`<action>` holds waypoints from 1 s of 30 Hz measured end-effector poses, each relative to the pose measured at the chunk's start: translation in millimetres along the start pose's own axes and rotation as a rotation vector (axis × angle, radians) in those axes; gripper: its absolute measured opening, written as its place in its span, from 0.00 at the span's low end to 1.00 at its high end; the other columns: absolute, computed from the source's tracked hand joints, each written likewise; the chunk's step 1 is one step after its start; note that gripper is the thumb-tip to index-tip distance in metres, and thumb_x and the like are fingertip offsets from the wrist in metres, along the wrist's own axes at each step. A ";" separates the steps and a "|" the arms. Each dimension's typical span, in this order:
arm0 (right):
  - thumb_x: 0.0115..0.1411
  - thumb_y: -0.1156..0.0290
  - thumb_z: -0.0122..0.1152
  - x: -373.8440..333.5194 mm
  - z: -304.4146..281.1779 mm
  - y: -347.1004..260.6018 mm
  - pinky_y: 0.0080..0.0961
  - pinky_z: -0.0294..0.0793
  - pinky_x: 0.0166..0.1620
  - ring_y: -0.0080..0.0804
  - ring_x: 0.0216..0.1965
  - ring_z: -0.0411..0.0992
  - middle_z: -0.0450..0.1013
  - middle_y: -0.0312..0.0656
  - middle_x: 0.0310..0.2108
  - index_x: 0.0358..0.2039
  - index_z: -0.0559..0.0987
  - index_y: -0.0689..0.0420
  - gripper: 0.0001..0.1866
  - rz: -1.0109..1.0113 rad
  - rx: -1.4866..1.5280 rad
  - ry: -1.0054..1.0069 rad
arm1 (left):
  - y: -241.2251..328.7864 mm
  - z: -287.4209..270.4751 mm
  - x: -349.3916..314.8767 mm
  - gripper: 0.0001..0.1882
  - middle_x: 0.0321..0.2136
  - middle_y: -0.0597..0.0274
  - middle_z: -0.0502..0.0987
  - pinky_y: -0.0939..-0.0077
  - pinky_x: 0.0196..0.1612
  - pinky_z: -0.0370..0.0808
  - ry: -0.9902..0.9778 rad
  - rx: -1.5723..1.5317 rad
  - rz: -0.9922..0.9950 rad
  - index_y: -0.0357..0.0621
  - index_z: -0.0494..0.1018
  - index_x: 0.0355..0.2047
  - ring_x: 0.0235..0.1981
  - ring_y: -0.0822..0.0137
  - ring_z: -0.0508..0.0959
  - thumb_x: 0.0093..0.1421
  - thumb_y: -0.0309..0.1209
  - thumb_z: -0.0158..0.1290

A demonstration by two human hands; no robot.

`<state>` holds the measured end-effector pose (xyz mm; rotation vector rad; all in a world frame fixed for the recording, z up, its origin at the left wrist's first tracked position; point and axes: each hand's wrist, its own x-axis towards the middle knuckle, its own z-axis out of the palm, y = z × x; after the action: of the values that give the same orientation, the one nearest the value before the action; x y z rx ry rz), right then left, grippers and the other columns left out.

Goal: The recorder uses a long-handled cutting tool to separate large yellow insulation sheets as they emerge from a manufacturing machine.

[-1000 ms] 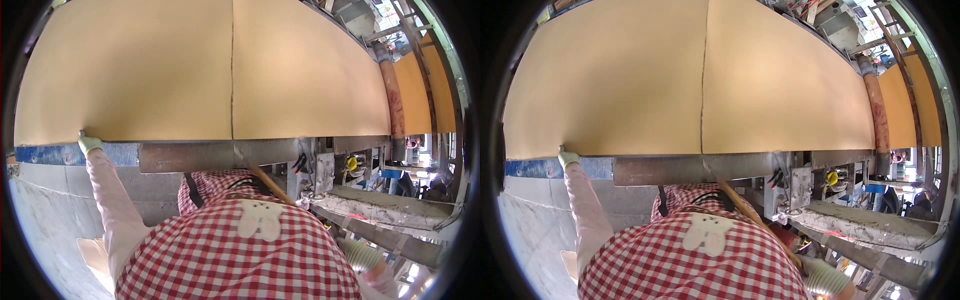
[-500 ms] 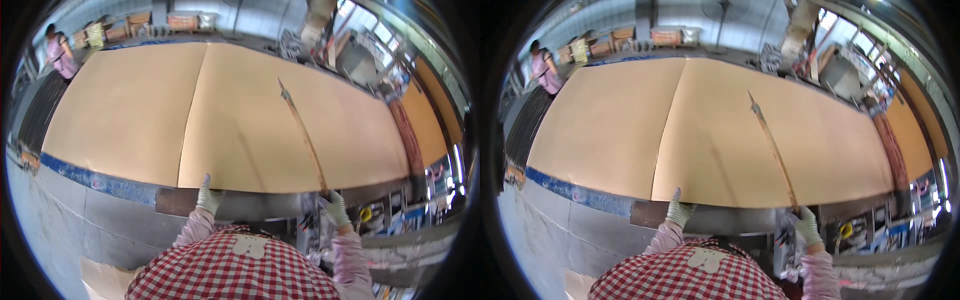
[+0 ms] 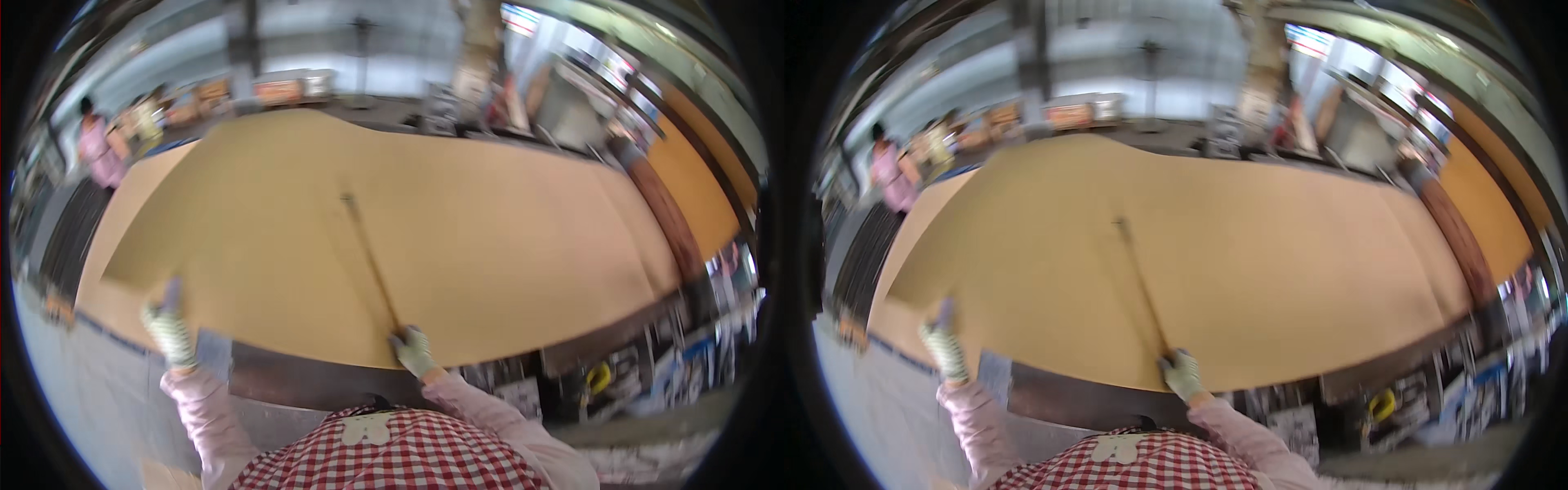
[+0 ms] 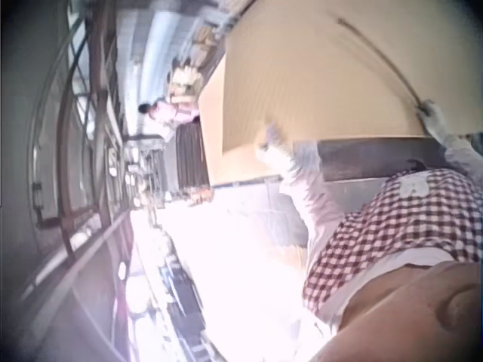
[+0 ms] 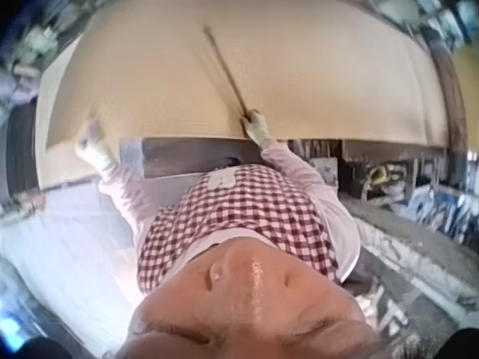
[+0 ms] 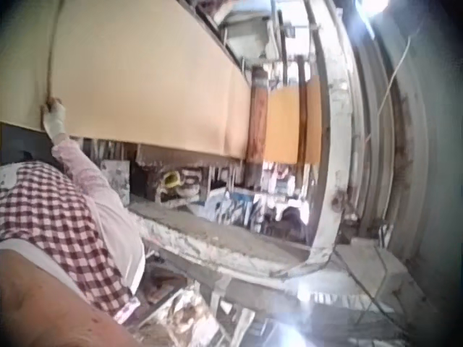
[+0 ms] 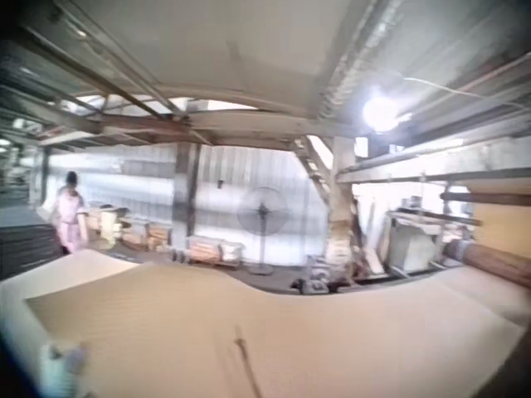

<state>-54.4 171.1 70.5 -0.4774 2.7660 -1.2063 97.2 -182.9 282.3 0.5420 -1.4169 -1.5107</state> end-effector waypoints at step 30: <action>0.56 0.64 0.57 -102.3 -20.8 -5.3 0.27 0.68 0.36 0.29 0.31 0.68 0.72 0.45 0.29 0.40 0.70 0.64 0.17 0.201 0.394 -0.066 | -258.8 13.1 -160.1 0.26 0.49 0.58 0.67 0.62 0.55 0.60 -0.421 -0.784 -1.143 0.42 0.62 0.51 0.50 0.60 0.65 0.55 0.43 0.49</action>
<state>39.6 214.6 84.0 -0.1919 2.3643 -1.5936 70.0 -74.7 -1.2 0.5612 -0.5926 -3.0268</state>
